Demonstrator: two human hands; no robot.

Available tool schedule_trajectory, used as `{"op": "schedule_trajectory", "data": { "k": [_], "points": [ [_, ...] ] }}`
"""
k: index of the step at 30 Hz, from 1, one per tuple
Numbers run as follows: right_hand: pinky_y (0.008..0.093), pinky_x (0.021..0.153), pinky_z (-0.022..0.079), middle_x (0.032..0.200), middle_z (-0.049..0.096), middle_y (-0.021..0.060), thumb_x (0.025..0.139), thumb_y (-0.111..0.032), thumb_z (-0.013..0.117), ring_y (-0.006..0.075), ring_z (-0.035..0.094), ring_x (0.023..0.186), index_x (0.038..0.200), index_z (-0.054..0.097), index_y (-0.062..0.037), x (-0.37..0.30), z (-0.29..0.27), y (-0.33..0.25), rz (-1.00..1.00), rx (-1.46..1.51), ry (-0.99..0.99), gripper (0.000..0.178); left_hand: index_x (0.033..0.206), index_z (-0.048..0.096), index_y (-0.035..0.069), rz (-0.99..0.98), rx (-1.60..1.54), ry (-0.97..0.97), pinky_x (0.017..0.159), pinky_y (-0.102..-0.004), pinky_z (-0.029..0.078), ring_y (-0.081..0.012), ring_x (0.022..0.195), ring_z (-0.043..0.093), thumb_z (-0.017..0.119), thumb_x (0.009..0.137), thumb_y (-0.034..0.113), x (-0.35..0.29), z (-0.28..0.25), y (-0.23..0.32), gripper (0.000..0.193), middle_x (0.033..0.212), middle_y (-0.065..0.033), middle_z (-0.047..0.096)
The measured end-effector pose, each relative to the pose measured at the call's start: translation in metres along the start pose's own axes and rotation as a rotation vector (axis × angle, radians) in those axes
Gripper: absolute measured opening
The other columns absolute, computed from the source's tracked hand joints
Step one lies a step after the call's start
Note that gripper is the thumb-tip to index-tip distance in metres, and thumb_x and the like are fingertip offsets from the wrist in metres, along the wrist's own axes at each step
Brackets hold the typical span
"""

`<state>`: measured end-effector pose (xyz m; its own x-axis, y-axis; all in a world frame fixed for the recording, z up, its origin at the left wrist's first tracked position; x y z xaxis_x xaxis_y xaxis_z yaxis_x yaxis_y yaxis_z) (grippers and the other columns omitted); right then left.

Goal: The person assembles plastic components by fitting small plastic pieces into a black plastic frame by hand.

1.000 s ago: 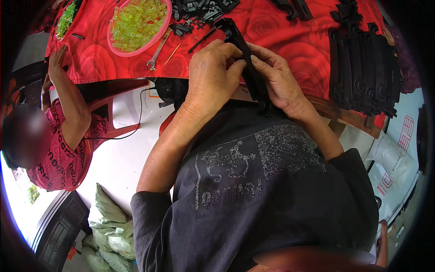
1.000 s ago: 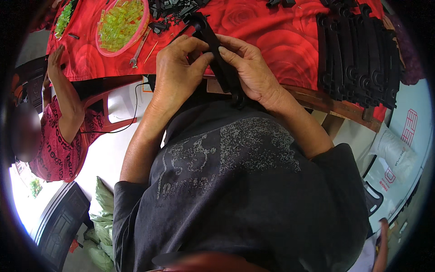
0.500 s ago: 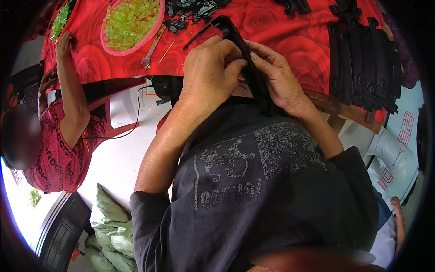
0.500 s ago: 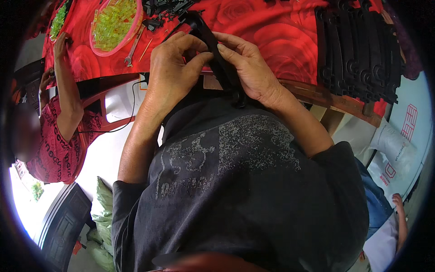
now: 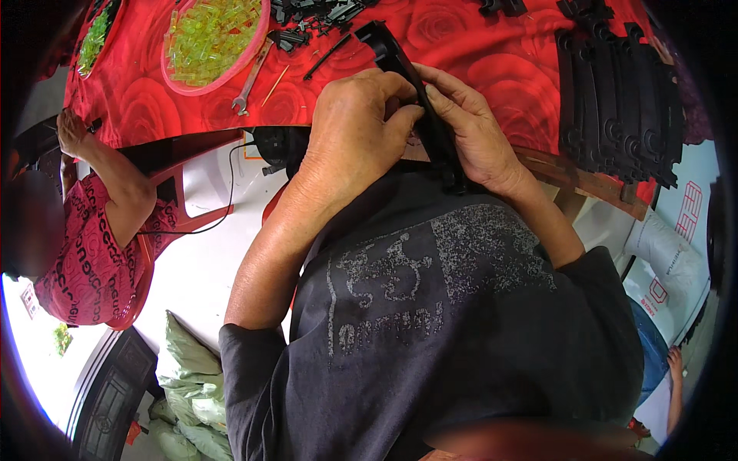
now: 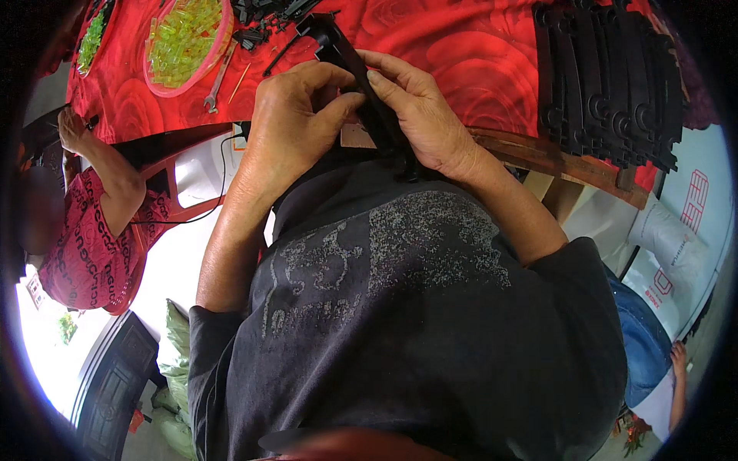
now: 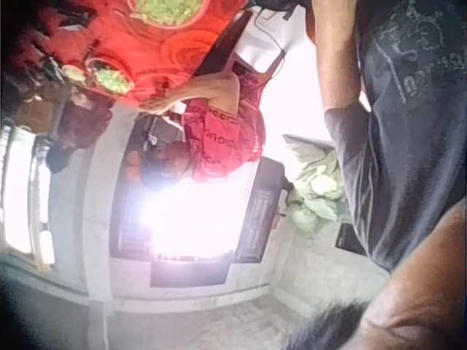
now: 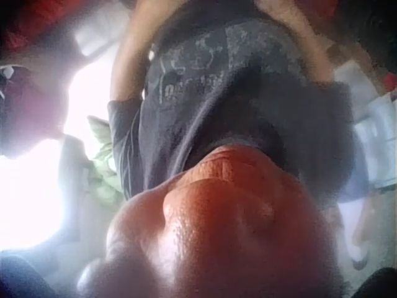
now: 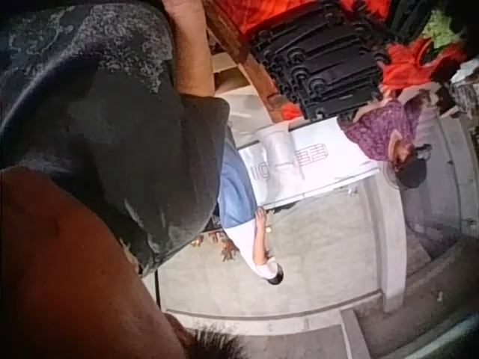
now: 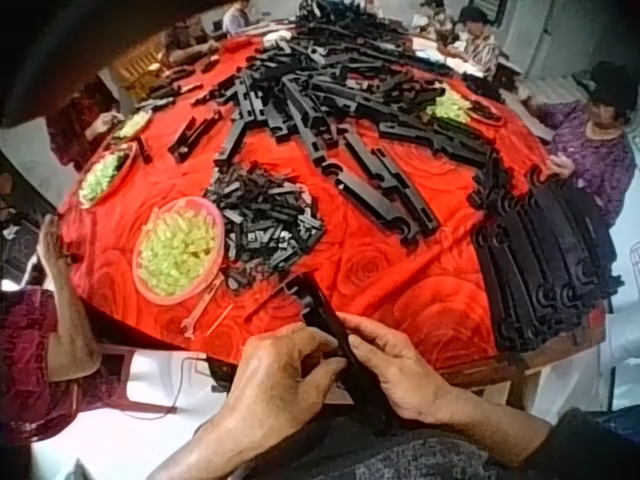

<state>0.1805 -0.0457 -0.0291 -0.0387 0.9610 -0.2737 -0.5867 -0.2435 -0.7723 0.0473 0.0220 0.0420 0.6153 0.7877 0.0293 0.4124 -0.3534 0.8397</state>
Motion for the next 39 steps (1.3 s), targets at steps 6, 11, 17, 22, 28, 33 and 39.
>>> {"op": "schedule_trajectory", "data": {
  "k": [6, 11, 17, 22, 28, 33, 39],
  "points": [
    [0.0245, 0.091, 0.056, 0.118, 0.068, 0.0062, 0.110, -0.019, 0.048, 0.0098, 0.067, 0.101, 0.146, 0.050, -0.0010, -0.005, 0.000, -0.006, -0.035, -0.083, -0.023, 0.040, 0.092, 0.071, -0.002, -0.028, -0.134, -0.024, 0.064, -0.0389, 0.054, -0.0311, 0.070, 0.071, 0.074, 0.080, 0.006, 0.000, 0.005, -0.002, 0.014, 0.076, -0.0168, 0.070],
    [0.0223, 0.089, 0.054, 0.116, 0.068, 0.0042, 0.111, -0.021, 0.046, 0.0074, 0.065, 0.100, 0.144, 0.051, -0.0001, -0.009, -0.004, -0.008, -0.051, -0.223, 0.023, 0.040, 0.092, 0.073, -0.001, -0.012, -0.060, -0.020, 0.065, -0.0395, 0.054, -0.0316, 0.072, 0.071, 0.075, 0.080, 0.007, 0.001, 0.009, 0.001, 0.015, 0.079, -0.0165, 0.071],
    [0.0232, 0.092, 0.052, 0.118, 0.068, 0.0049, 0.111, -0.022, 0.046, 0.0090, 0.063, 0.106, 0.144, 0.051, 0.0007, -0.011, -0.003, -0.011, -0.115, -0.315, 0.064, 0.040, 0.095, 0.074, 0.000, 0.019, 0.018, 0.017, 0.067, -0.0410, 0.054, -0.0326, 0.075, 0.070, 0.076, 0.079, 0.009, -0.003, 0.010, 0.006, 0.019, 0.082, -0.0161, 0.070],
    [0.0240, 0.095, 0.051, 0.121, 0.067, 0.0063, 0.111, -0.023, 0.045, 0.0101, 0.062, 0.109, 0.144, 0.051, 0.0013, -0.014, -0.003, -0.015, -0.144, -0.439, 0.089, 0.041, 0.095, 0.074, 0.000, -0.011, 0.047, 0.016, 0.067, -0.0419, 0.053, -0.0329, 0.077, 0.069, 0.077, 0.078, 0.009, -0.003, 0.010, 0.007, 0.019, 0.082, -0.0156, 0.068],
    [0.0253, 0.099, 0.049, 0.125, 0.066, 0.0077, 0.112, -0.024, 0.045, 0.0120, 0.061, 0.114, 0.144, 0.051, 0.0012, -0.016, -0.003, -0.015, -0.183, -0.453, 0.079, 0.042, 0.092, 0.073, 0.001, 0.035, 0.014, 0.054, 0.063, -0.0420, 0.052, -0.0325, 0.072, 0.069, 0.077, 0.078, 0.007, -0.006, 0.014, 0.007, 0.016, 0.081, -0.0146, 0.067],
    [0.0272, 0.105, 0.046, 0.128, 0.064, 0.0092, 0.112, -0.030, 0.044, 0.0138, 0.059, 0.120, 0.149, 0.045, 0.0015, -0.019, 0.000, -0.022, -0.185, -0.500, 0.083, 0.049, 0.089, 0.072, 0.003, 0.061, 0.044, 0.098, 0.061, -0.0407, 0.053, -0.0318, 0.071, 0.069, 0.078, 0.078, 0.008, -0.006, 0.018, 0.012, 0.013, 0.079, -0.0118, 0.067],
    [0.0277, 0.107, 0.045, 0.129, 0.064, 0.0101, 0.112, -0.031, 0.043, 0.0142, 0.058, 0.122, 0.152, 0.042, 0.0013, -0.024, 0.000, -0.025, -0.161, -0.450, 0.052, 0.051, 0.088, 0.071, 0.004, 0.082, 0.074, 0.130, 0.061, -0.0398, 0.053, -0.0314, 0.072, 0.070, 0.079, 0.079, 0.009, -0.008, 0.020, 0.015, 0.012, 0.079, -0.0112, 0.067]
  ]
}}
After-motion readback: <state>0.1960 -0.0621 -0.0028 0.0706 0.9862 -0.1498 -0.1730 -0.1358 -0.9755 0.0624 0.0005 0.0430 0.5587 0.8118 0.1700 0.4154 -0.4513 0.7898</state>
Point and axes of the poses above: each hand's wrist, its own x-axis towards the middle knuckle, its own z-axis out of the palm, y = z × x, the point moved 5 cm from there along x, towards the middle knuckle
